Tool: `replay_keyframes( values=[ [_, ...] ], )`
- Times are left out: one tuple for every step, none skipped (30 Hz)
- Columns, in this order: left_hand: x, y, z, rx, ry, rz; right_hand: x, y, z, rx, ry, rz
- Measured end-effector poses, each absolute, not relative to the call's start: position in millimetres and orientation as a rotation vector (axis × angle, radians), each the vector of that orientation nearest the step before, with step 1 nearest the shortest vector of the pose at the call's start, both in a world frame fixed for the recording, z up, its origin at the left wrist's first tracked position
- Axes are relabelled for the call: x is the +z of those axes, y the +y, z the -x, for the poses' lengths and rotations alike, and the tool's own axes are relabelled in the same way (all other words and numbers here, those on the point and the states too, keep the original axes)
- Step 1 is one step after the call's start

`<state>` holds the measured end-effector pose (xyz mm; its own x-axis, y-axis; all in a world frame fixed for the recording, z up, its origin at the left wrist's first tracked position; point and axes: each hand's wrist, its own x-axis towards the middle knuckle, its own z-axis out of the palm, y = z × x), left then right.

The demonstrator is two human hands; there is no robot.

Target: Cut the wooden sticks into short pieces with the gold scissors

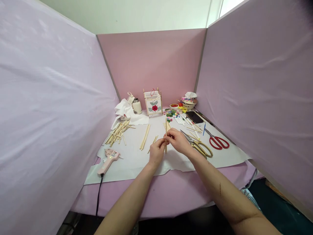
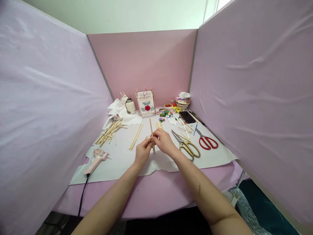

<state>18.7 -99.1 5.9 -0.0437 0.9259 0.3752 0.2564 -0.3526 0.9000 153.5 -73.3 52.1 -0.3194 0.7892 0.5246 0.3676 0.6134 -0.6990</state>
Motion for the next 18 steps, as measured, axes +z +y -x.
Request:
replay_keyframes(
  values=[
    [6, -99, -19, 1.438, 1.246, -1.628, 52, -73, -154, 0.581, -1.928, 0.919],
    [7, -99, -19, 1.442, 1.233, -1.620, 52, -74, -154, 0.586, -1.932, 0.919],
    [8, -99, -19, 1.442, 1.225, -1.613, 52, -74, -154, 0.592, -1.935, 0.918],
    [9, -99, -19, 1.439, 1.225, -1.610, 51, -74, -154, 0.594, -1.938, 0.915],
    [10, -100, -20, 1.435, 1.231, -1.613, 51, -74, -153, 0.592, -1.940, 0.912],
    [11, -100, -20, 1.432, 1.240, -1.622, 50, -74, -152, 0.584, -1.942, 0.912],
    [11, -100, -20, 1.430, 1.248, -1.638, 50, -75, -151, 0.572, -1.942, 0.914],
    [12, -101, -20, 1.429, 1.254, -1.657, 50, -76, -151, 0.558, -1.942, 0.918],
    [12, -101, -21, 1.430, 1.256, -1.675, 50, -78, -152, 0.547, -1.941, 0.923],
    [12, -102, -21, 1.430, 1.254, -1.689, 50, -80, -154, 0.537, -1.941, 0.930],
    [11, -102, -21, 1.429, 1.249, -1.694, 50, -83, -159, 0.527, -1.941, 0.946],
    [11, -102, -20, 1.430, 1.243, -1.691, 51, -86, -166, 0.509, -1.940, 0.978],
    [10, -102, -20, 1.430, 1.237, -1.683, 50, -88, -176, 0.480, -1.941, 1.031],
    [9, -102, -19, 1.430, 1.232, -1.673, 49, -91, -189, 0.436, -1.944, 1.111],
    [8, -102, -19, 1.429, 1.228, -1.664, 47, -93, -203, 0.376, -1.954, 1.215],
    [7, -102, -19, 1.429, 1.227, -1.659, 44, -94, -218, 0.309, -1.978, 1.342],
    [6, -101, -19, 1.429, 1.229, -1.658, 41, -94, -232, 0.246, -2.013, 1.484],
    [6, -101, -19, 1.431, 1.234, -1.661, 36, -94, -246, 0.196, -2.049, 1.638]
  ],
)
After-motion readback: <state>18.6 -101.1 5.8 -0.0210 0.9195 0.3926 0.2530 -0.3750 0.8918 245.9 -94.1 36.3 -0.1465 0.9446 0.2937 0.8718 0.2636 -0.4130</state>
